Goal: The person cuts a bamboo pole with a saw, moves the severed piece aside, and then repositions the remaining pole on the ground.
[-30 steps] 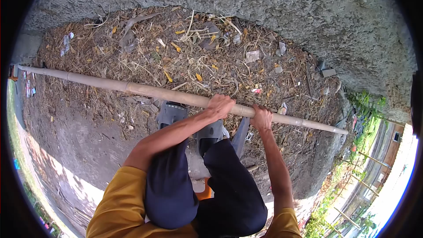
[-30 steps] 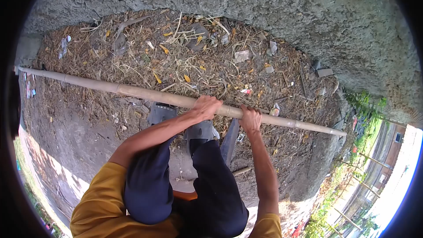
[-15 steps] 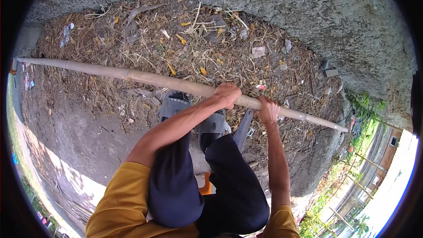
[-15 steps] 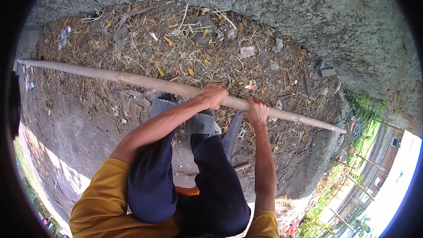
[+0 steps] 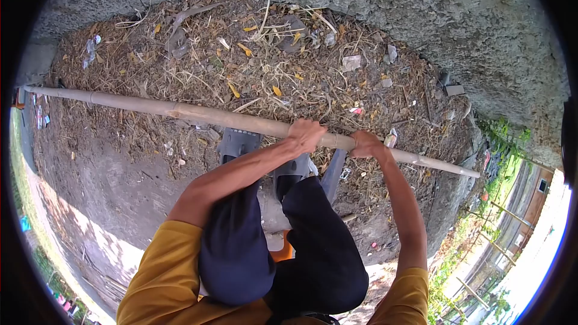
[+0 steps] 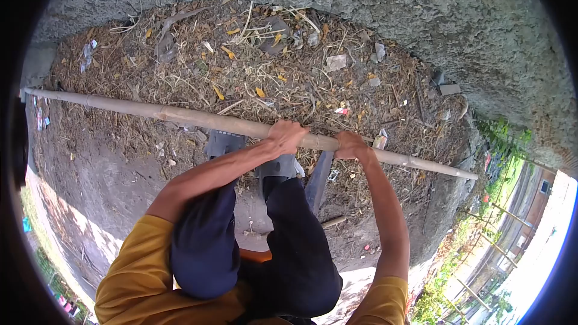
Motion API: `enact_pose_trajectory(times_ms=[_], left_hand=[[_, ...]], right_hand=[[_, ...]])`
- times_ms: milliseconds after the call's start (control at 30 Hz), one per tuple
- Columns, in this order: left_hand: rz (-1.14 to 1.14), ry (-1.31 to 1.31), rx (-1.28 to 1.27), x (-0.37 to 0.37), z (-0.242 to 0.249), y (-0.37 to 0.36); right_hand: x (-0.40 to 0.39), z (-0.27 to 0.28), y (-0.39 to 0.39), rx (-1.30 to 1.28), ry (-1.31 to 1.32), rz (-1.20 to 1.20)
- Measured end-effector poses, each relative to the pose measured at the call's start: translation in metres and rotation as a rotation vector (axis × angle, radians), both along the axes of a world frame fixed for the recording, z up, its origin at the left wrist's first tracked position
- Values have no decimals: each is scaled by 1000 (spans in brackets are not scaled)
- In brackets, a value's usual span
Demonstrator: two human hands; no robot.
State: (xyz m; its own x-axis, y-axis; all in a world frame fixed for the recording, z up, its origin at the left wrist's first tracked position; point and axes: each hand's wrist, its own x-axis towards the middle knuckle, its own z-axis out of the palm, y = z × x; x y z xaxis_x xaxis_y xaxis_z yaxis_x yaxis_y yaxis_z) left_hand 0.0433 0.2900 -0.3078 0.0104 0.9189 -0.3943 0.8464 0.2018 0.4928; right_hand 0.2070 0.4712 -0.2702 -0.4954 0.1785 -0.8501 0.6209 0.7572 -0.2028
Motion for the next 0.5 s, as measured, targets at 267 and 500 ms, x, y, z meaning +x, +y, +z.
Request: enact_pose_trajectory(times_ms=[267, 500], left_hand=[[14, 56, 67, 1, 2, -2], [14, 49, 105, -10, 7, 19]], right_hand=[[-6, 1, 5, -60, -65, 19], [20, -9, -26, 471, 308, -93]])
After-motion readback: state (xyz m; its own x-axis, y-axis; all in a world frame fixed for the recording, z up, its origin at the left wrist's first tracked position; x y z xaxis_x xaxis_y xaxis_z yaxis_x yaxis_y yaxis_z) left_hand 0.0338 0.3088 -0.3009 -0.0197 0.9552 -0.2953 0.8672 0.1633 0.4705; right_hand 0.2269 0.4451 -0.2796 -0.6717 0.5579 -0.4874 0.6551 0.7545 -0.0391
